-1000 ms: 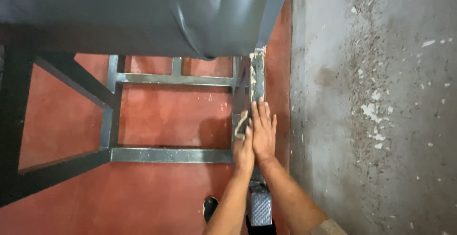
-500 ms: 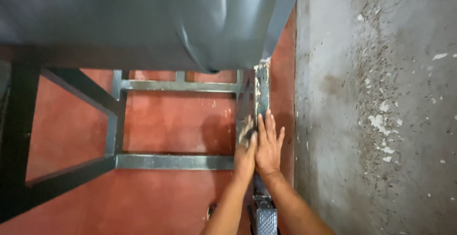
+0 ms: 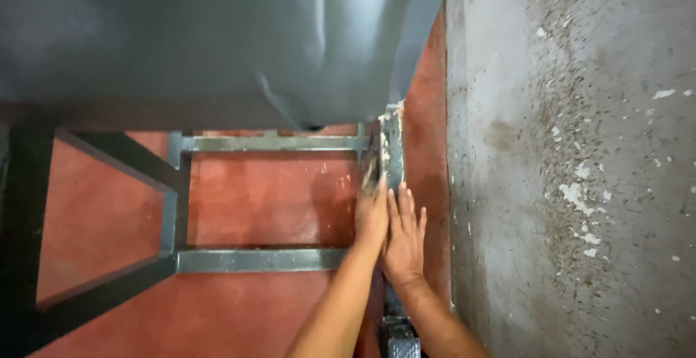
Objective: Cleaning a weight-training bench with a cloth.
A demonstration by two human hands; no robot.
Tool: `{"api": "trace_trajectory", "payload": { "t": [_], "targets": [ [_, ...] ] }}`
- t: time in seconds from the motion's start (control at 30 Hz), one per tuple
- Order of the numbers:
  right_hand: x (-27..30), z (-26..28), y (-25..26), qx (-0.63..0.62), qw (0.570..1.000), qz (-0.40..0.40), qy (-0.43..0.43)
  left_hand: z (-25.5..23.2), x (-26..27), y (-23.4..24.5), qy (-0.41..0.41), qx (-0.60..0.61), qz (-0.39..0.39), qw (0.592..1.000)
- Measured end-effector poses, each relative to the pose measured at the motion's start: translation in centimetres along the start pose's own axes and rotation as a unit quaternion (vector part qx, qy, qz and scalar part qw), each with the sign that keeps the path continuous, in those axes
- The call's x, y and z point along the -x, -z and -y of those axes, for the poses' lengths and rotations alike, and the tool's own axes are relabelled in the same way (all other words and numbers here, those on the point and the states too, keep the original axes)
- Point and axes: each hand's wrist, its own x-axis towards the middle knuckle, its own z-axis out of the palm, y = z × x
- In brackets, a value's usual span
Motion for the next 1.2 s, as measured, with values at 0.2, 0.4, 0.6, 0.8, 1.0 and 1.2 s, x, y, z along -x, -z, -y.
{"api": "trace_trajectory", "payload": {
  "t": [0.2,0.4,0.6,0.8,1.0,1.2],
  "targets": [
    [0.1,0.6,0.8,-0.016,1.0,0.016,0.001,-2.7,-2.2,-1.0,0.242,-0.039,-0.097,0.965],
    [2.0,-3.0,-2.4,0.016,0.999,0.015,0.04,-6.9,-7.7,-5.5,0.088,-0.376,0.059,0.92],
    [2.0,-2.4,-1.6,-0.028,0.998,0.042,0.028,-3.9,-4.7,-6.6,-0.201,-0.559,0.204,0.778],
    [1.8,-1.7,-1.1,-0.004,0.999,0.035,0.04,-4.0,-7.6,-5.9,-0.221,-0.5,0.117,0.829],
    [2.1,-3.7,-3.6,-0.186,0.979,0.035,-0.075,-8.3,1.3,-1.1,-0.128,-0.29,0.12,0.941],
    [0.4,-0.4,0.4,-0.08,0.997,-0.003,-0.002,1.5,11.0,3.0,0.208,0.431,-0.171,0.861]
  ]
}}
